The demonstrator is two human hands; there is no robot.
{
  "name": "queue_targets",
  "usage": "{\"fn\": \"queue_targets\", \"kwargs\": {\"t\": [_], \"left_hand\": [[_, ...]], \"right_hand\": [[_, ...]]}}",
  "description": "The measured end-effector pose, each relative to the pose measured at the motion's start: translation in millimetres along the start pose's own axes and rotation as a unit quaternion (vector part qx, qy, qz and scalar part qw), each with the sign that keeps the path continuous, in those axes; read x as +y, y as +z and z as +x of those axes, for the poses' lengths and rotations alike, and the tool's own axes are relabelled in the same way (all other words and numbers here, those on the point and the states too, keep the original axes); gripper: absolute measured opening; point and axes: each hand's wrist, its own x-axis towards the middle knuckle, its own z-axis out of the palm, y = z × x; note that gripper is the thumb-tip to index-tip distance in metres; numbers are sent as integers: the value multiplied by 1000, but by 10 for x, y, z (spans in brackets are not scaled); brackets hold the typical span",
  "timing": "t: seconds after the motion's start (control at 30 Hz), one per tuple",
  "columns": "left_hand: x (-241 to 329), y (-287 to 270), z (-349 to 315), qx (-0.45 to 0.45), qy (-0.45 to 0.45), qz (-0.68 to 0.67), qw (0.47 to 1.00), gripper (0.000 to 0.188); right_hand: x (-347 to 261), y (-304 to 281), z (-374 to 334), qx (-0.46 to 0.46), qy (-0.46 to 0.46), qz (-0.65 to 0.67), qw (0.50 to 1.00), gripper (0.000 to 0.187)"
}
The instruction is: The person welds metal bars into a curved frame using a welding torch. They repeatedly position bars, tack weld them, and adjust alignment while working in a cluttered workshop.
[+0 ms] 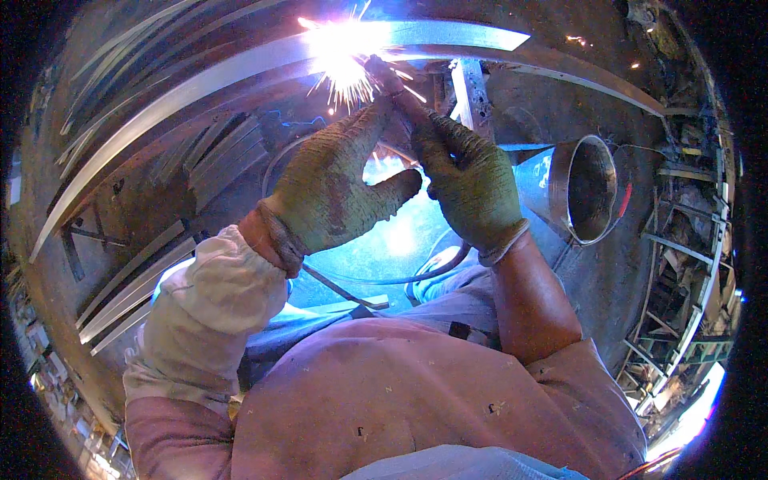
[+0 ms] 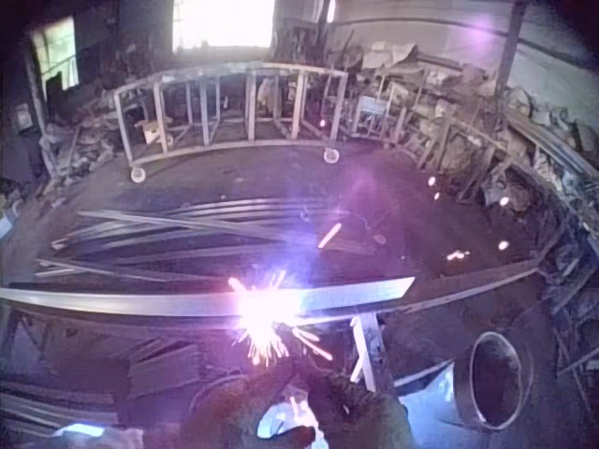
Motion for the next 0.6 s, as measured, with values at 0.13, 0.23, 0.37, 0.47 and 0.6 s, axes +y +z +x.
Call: {"fn": "queue_targets", "kwargs": {"t": [0.13,0.23,0.37,0.47,0.6], "left_hand": [[33,-9,-19,-1,-10,42,999,82],[21,-11,-17,-5,-14,40,999,86],[41,-2,-27,-10,-28,31,999,85],[134,-25,-24,-4,-43,61,997,84],[38,1,-20,-3,13,66,998,84]], "right_hand": [[104,43,4,18,-60,66,996,39],[131,33,41,9,-33,38,999,38],[205,50,57,15,-51,25,998,39],[215,33,52,24,-95,-15,995,41],[123,9,11,32,-69,-70,995,43]]}}
